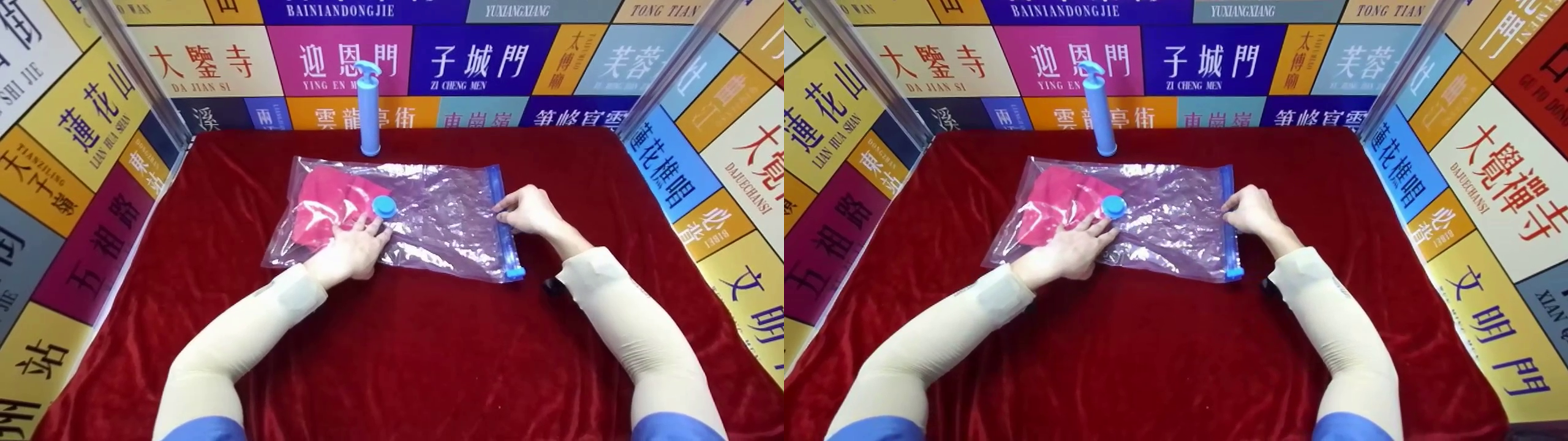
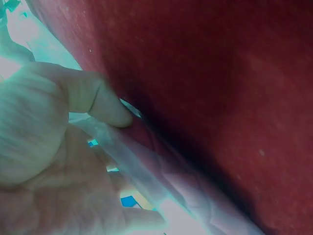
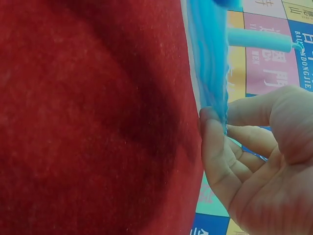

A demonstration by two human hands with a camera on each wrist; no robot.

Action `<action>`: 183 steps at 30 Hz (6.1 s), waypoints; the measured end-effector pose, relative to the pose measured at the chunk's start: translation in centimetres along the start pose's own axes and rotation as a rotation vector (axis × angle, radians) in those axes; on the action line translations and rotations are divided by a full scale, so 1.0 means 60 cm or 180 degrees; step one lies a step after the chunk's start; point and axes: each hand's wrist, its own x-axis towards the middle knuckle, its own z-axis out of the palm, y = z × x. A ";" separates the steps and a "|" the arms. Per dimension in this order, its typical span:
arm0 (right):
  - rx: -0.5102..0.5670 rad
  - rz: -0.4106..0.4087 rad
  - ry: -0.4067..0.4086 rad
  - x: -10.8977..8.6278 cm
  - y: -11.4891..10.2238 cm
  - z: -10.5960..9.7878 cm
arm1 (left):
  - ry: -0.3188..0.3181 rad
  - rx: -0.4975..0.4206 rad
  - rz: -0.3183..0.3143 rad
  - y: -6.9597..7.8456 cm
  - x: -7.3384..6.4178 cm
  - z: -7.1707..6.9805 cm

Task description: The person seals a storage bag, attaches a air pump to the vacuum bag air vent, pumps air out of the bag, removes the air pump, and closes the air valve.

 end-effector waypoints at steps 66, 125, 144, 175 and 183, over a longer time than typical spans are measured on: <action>0.0077 -0.0987 0.0257 -0.002 -0.028 0.037 | 0.1698 -0.1365 0.0967 0.077 0.029 0.003; 0.0403 -0.3140 0.0516 -0.032 -0.160 0.054 | 0.2751 -0.1814 0.1358 0.069 0.020 -0.048; 0.0329 -0.3487 0.0617 -0.028 -0.169 0.046 | 0.2812 -0.1625 0.1259 0.086 0.006 -0.047; 0.0366 -0.3527 0.0519 -0.018 -0.172 0.041 | 0.3256 -0.1613 0.1187 0.091 0.011 -0.040; 0.0308 -0.3501 0.0503 -0.018 -0.173 0.041 | 0.3238 -0.1629 0.1143 0.094 0.010 -0.039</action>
